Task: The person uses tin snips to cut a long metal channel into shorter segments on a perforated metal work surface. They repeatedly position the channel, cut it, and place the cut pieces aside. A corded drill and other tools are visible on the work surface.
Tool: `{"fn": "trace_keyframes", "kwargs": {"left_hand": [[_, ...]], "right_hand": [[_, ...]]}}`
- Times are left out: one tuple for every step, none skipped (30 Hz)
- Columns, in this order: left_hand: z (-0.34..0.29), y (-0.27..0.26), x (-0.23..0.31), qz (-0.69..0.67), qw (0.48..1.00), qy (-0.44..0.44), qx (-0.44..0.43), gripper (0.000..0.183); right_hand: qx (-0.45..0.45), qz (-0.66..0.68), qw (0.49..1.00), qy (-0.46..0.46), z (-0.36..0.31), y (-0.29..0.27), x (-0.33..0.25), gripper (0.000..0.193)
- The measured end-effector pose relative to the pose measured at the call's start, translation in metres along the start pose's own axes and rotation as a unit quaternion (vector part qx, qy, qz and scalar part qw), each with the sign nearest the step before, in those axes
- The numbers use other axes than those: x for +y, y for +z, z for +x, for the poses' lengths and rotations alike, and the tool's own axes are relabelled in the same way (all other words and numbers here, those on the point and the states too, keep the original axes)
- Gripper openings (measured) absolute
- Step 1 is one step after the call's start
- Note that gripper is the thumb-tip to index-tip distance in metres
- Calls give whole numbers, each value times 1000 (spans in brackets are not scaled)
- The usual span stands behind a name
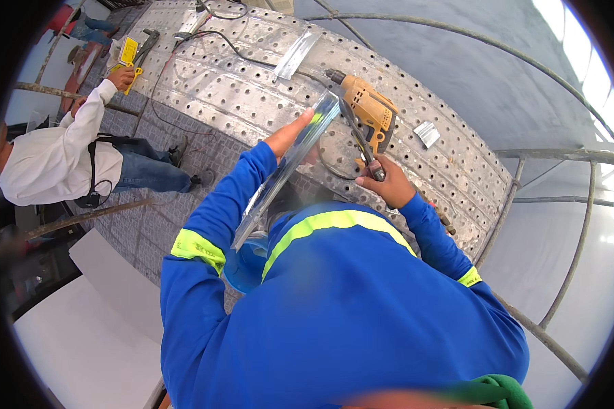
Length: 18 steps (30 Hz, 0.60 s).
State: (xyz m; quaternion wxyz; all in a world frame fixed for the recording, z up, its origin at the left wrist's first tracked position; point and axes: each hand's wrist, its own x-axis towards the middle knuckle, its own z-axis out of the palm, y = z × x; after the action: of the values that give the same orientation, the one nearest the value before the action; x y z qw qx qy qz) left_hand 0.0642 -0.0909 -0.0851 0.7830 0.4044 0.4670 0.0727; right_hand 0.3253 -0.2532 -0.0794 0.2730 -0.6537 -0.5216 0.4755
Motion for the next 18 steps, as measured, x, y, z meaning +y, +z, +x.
{"fn": "trace_keyframes", "kwargs": {"left_hand": [[-1,-2,0,-5,1000,-5,-7,80],[-1,-5,1,-9,1000,-11,-16,80],[-2,-6,2,-13,999,-18,-24,80],[-2,-5,1,-27,999,-11,-13,78],[-1,-5,1,-23,999,-22,-11,78],[-1,-6,2,-19,999,-28,-14,78],[0,-7,2,-13,999,-43,-12,78],[-1,-7,2,-14,999,-36,-15,78],[3,-10,5,-10,999,-31,-13,78],[2,-10,4,-10,1000,-26,-13,79],[2,-11,4,2,999,-35,-19,80],[2,-14,4,15,999,-37,-27,81],[2,-17,5,25,998,-38,-37,82],[3,-19,5,44,997,-36,-43,86],[3,-20,4,44,998,-37,-34,86],[3,-22,3,45,998,-38,-25,85],[4,-23,2,47,998,-39,-17,85],[5,-23,1,41,998,-39,-10,85]], "right_hand": [[-7,-31,999,-15,-3,-2,3,58],[-12,-63,997,-35,-6,-3,4,60],[-22,-74,997,-23,-8,-4,5,62],[-30,-86,996,-16,-10,-5,4,64],[-38,-98,994,-8,-10,-5,4,66],[-44,-98,994,-7,-10,-6,3,67],[-50,-99,994,-6,-9,-6,2,67],[-59,-103,993,-3,-8,-7,1,68],[-56,-95,994,-14,-3,-9,0,68],[-60,-89,994,-19,-3,-9,0,67],[-60,-89,994,-19,-2,-10,-1,67],[-59,-86,994,-20,-2,-10,-1,67],[-54,-87,995,-17,-2,-11,-2,67],[-55,-94,994,-9,-3,-11,-2,67],[-57,-85,995,-6,-4,-10,-3,67],[-64,-82,995,3,-5,-11,-3,67],[-65,-74,995,-8,-6,-11,-4,67],[-73,-73,995,1,-7,-10,-4,67]]}}
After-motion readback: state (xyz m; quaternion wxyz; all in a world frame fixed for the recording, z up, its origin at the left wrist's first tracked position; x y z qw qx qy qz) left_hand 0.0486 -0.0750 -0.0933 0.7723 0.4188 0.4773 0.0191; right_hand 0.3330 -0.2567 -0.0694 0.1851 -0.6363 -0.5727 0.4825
